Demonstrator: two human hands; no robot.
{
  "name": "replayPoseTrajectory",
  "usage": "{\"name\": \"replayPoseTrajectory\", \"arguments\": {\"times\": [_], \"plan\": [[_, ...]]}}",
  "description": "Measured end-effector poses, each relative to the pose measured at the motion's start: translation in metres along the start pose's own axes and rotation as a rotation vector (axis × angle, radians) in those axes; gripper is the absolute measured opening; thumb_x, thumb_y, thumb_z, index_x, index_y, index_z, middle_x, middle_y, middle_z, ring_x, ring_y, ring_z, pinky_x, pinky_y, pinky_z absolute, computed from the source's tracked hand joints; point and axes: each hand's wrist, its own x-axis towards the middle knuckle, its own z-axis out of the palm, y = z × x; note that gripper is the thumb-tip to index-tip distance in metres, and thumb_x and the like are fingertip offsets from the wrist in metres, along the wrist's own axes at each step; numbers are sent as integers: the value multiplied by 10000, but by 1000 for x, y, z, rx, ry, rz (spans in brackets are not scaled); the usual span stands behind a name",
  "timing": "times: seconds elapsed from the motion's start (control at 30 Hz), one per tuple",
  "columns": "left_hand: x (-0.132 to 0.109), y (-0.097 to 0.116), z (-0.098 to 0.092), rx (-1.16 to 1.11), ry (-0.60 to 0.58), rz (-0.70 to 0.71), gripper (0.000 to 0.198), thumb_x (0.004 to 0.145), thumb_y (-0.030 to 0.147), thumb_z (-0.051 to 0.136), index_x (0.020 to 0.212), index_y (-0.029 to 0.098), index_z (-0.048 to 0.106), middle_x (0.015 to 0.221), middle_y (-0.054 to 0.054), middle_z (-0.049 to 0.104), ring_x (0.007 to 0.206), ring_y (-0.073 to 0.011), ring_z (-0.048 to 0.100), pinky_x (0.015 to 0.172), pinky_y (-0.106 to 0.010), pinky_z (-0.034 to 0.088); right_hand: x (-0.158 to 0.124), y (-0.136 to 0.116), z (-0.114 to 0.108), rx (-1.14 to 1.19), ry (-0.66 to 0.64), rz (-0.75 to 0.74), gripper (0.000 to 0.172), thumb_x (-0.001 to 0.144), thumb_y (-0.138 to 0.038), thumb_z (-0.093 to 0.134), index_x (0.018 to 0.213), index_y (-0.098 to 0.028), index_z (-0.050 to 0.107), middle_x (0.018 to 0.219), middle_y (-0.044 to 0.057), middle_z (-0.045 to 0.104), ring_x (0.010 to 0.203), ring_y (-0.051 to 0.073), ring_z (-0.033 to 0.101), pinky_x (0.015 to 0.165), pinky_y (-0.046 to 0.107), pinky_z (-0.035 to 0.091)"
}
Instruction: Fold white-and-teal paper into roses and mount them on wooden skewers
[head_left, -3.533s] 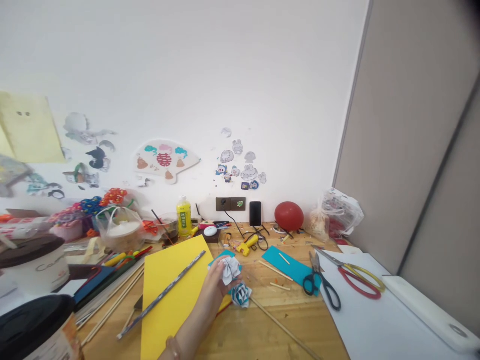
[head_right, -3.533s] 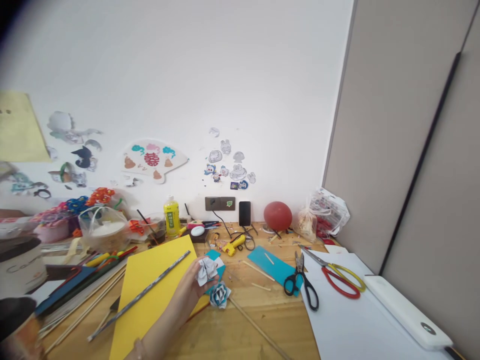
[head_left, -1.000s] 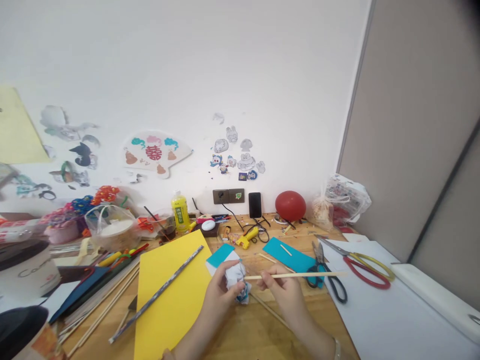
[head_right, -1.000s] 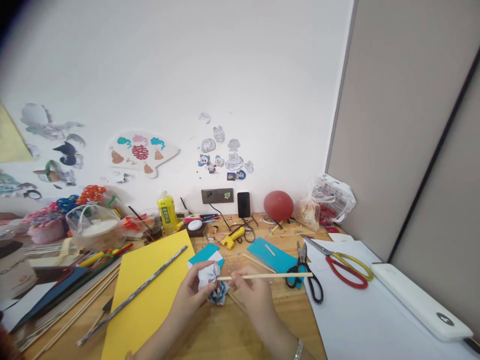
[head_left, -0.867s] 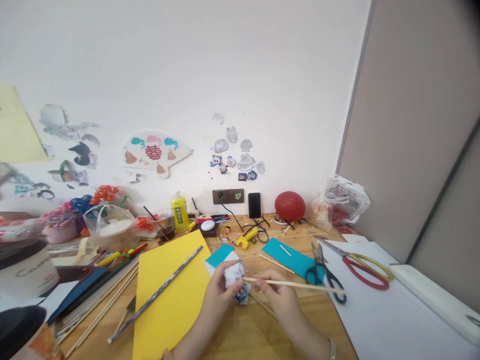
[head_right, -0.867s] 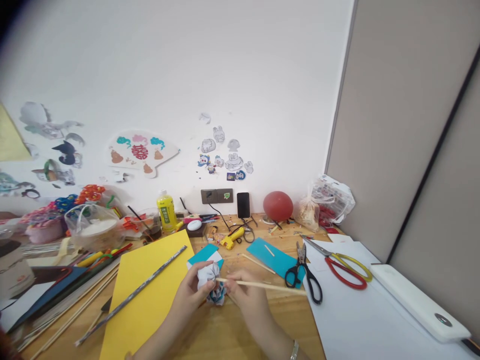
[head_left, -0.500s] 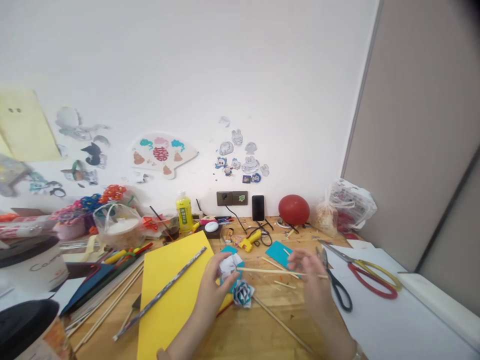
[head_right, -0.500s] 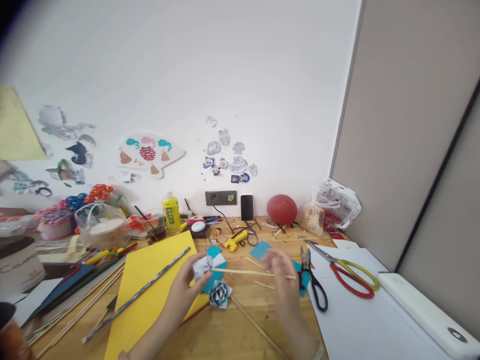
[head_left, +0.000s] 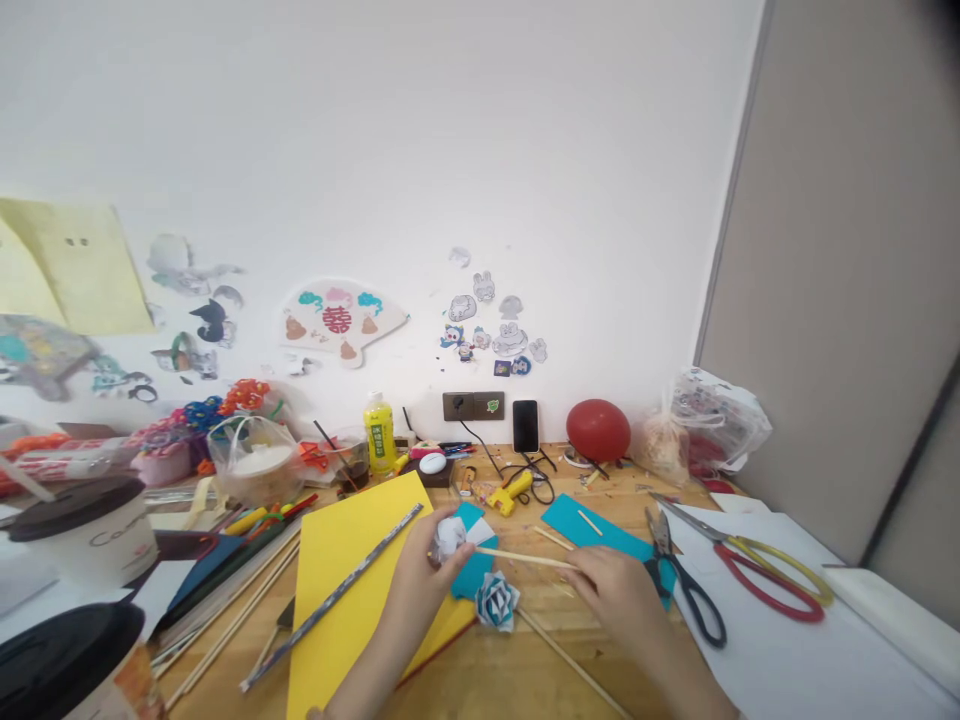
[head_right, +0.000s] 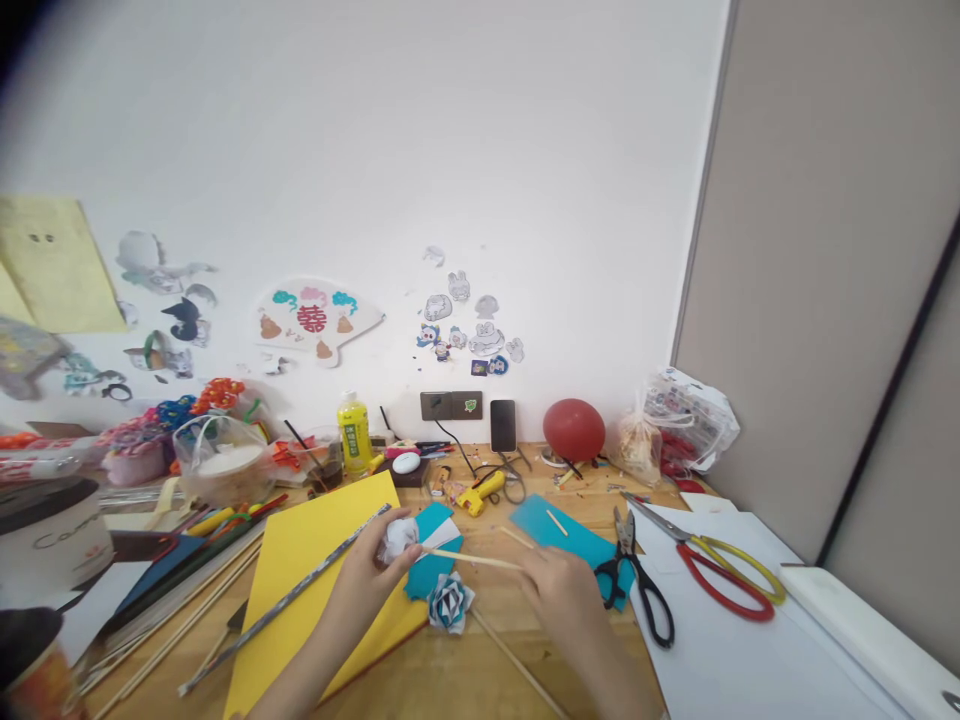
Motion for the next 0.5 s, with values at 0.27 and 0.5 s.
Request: {"name": "replayPoseTrajectory", "arguments": {"times": [0.27,0.5], "plan": [[9,-6,-14,-334,-117,-37,751,623,537,727,1240,188,480,1117,-146,597,780,-232,632,613,-326,520,-1,3,6,46,-113,79,412,865,-430,427,570,-182,573,565,22,560,563,163,496,552,266,316],[-6,28,-12,-609,-171,32,759,536,500,809,1198,238,546,1139,-119,639,944,-295,633,809,-387,499,-5,-12,17,275,-205,99,584,840,-628,365,680,-169,688,589,35,591,589,173,522,557,262,368]]}}
